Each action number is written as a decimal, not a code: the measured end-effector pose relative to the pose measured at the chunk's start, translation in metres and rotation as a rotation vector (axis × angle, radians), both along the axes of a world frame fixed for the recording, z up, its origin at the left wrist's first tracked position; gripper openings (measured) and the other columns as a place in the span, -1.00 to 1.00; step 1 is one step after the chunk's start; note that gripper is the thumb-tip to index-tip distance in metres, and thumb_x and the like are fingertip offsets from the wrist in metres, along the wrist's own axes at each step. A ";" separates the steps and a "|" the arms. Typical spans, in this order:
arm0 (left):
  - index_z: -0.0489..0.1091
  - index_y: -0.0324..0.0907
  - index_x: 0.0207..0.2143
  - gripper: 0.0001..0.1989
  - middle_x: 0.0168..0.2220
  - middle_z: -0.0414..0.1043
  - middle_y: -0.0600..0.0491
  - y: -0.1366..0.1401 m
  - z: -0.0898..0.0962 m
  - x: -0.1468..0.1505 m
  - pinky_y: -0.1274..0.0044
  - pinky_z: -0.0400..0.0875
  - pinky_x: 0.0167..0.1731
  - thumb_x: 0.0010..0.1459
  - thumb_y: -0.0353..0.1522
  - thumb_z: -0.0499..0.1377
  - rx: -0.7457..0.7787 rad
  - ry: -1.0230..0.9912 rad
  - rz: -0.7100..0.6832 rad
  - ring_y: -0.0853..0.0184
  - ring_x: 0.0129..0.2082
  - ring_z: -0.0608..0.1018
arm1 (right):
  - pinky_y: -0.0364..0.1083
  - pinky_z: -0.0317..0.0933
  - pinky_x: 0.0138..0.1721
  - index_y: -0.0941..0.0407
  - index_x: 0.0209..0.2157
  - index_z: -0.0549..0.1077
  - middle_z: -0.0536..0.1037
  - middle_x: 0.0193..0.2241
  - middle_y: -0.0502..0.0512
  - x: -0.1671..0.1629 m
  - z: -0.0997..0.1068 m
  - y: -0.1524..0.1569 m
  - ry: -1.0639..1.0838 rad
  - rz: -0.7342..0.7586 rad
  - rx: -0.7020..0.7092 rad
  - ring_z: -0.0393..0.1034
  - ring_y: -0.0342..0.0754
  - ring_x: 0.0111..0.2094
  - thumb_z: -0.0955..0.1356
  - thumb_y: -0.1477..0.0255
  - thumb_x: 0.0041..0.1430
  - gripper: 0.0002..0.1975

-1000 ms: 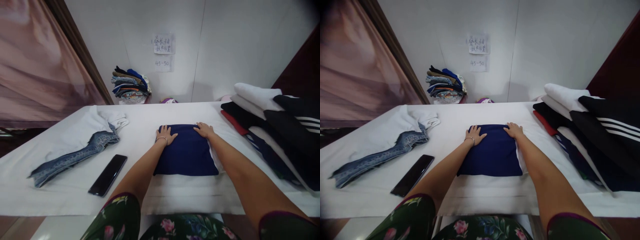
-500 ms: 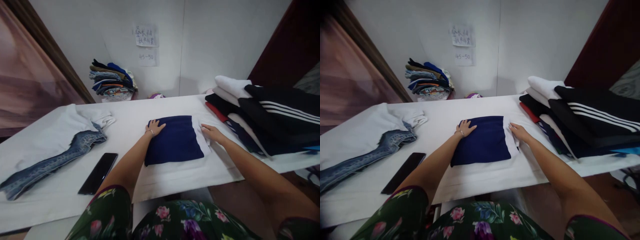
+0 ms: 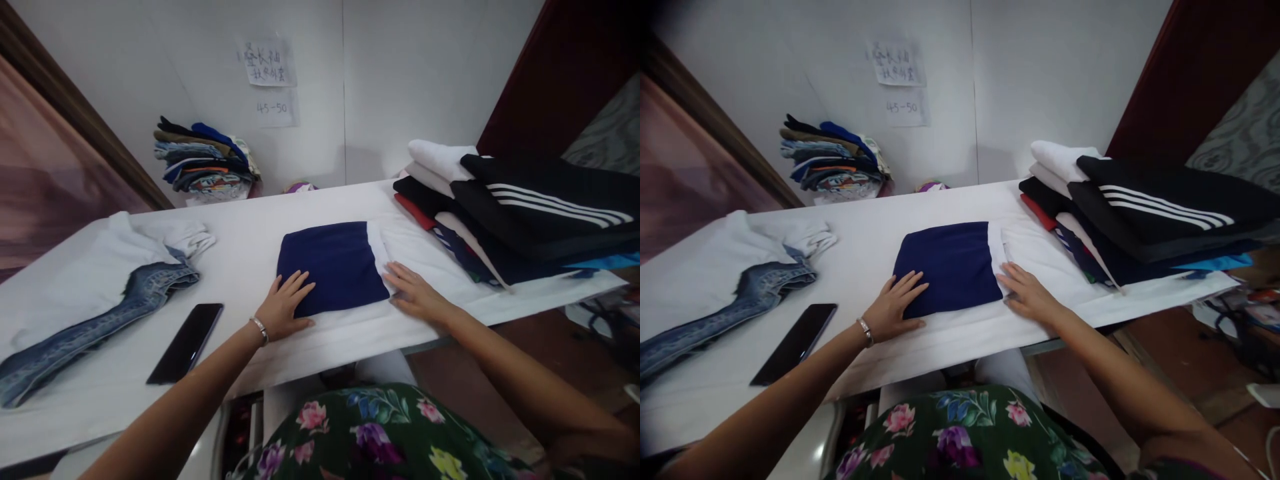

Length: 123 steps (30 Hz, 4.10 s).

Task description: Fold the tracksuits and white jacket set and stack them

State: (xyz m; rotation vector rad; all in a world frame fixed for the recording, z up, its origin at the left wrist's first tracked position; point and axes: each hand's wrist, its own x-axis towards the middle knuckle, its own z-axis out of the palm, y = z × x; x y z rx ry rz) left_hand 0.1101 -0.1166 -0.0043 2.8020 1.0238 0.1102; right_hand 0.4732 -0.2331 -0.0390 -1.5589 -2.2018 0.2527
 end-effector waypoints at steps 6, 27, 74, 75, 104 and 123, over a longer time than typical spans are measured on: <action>0.21 -0.15 0.19 -0.47 0.26 0.12 -0.04 0.000 -0.006 0.004 0.20 0.02 0.21 0.14 -0.34 0.08 0.101 -0.067 0.082 0.16 0.28 0.11 | 0.11 0.15 0.14 0.00 0.13 0.33 0.29 0.18 0.07 0.007 0.008 0.040 -0.101 0.128 0.126 0.16 0.03 0.19 0.21 0.70 -0.02 -0.34; 0.06 -0.12 0.27 -0.29 0.34 -0.12 0.00 -0.015 -0.012 -0.013 0.16 0.01 0.21 0.03 -0.46 0.09 -0.030 -0.025 0.137 0.15 0.33 -0.07 | 0.25 -0.14 0.22 0.02 0.19 0.24 0.15 0.25 0.08 0.004 0.005 0.019 -0.169 0.021 -0.034 -0.04 0.07 0.28 0.19 0.63 -0.01 -0.32; 0.29 -0.28 0.09 -0.38 0.06 0.39 -0.18 0.089 -0.024 0.011 0.50 0.34 -0.06 0.08 -0.08 0.17 -0.532 -0.661 0.881 0.19 -0.01 0.49 | 0.31 -0.11 0.20 0.02 0.24 0.16 0.04 0.29 0.15 -0.036 -0.008 0.125 -0.141 -0.336 -0.172 -0.14 0.19 0.30 0.11 0.00 0.23 -0.36; 0.31 -0.27 0.06 -0.40 0.04 0.41 -0.18 0.088 -0.024 0.013 0.49 0.36 -0.09 0.07 -0.07 0.17 -0.540 -0.656 0.882 0.18 -0.03 0.50 | 0.31 -0.10 0.19 0.02 0.24 0.17 0.05 0.29 0.17 -0.037 -0.002 0.129 -0.133 -0.347 -0.199 -0.13 0.20 0.30 0.11 -0.01 0.23 -0.35; 0.32 -0.16 0.05 -0.48 0.00 0.45 -0.08 0.085 -0.035 0.012 0.43 0.34 -0.07 0.06 -0.15 0.20 -0.471 -0.614 0.842 0.15 -0.04 0.49 | 0.28 -0.31 0.24 0.06 0.30 0.01 -0.09 0.32 0.18 -0.116 0.014 0.236 -0.263 -0.153 -0.133 -0.31 0.14 0.33 0.01 -0.08 0.23 -0.25; 0.29 -0.19 0.07 -0.47 -0.04 0.47 -0.09 0.090 -0.035 0.008 0.43 0.33 -0.05 0.10 -0.14 0.16 -0.474 -0.583 0.811 0.18 -0.05 0.50 | 0.07 -0.15 0.28 0.20 0.26 0.10 0.05 0.28 0.23 -0.014 -0.004 0.144 0.249 -0.606 -0.193 -0.10 0.09 0.30 0.20 0.09 0.21 -0.30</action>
